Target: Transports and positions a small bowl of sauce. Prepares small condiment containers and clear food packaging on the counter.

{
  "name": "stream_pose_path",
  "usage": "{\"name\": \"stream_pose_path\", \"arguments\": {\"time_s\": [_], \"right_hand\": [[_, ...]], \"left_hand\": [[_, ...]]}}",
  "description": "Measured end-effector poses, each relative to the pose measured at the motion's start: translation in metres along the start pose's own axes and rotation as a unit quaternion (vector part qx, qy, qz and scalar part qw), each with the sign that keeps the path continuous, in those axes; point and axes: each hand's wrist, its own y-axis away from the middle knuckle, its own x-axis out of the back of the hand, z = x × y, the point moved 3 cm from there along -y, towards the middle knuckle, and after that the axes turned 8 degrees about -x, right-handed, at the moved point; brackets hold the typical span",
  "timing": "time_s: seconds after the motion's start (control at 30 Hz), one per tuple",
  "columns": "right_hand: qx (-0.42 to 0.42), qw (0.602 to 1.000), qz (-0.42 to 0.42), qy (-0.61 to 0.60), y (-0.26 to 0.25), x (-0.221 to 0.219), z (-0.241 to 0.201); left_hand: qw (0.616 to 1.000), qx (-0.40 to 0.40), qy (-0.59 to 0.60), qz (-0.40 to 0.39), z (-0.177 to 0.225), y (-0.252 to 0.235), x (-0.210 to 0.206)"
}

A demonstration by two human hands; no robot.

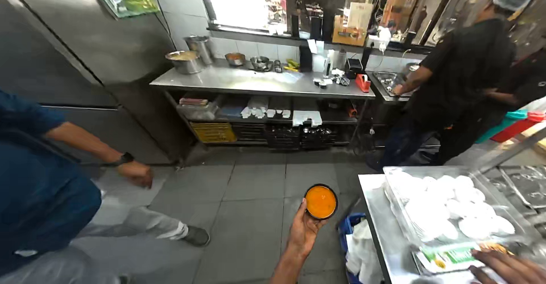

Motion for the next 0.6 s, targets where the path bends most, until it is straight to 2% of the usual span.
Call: {"name": "stream_pose_path", "arguments": {"time_s": [0.1,0.2,0.3,0.47,0.6], "right_hand": [[-0.007,0.996,-0.081,-0.038,-0.071,-0.057,-0.013],[-0.057,0.989,-0.106,-0.081,-0.147,-0.122,-0.018],[-0.086,0.989,-0.062,-0.106,-0.231,-0.192,-0.017],[-0.055,0.99,0.0,-0.132,-0.386,-0.304,-0.015],[-0.079,0.965,0.02,-0.25,-0.526,-0.393,0.003]], "left_hand": [[1.0,0.004,-0.003,0.028,0.033,-0.081,0.006],[0.999,0.001,-0.003,0.034,0.07,-0.157,0.006],[1.0,-0.004,-0.005,0.016,0.105,-0.229,-0.001],[1.0,-0.023,-0.004,0.003,0.154,-0.349,-0.001],[0.999,-0.038,0.024,0.022,0.193,-0.442,-0.005]]}}
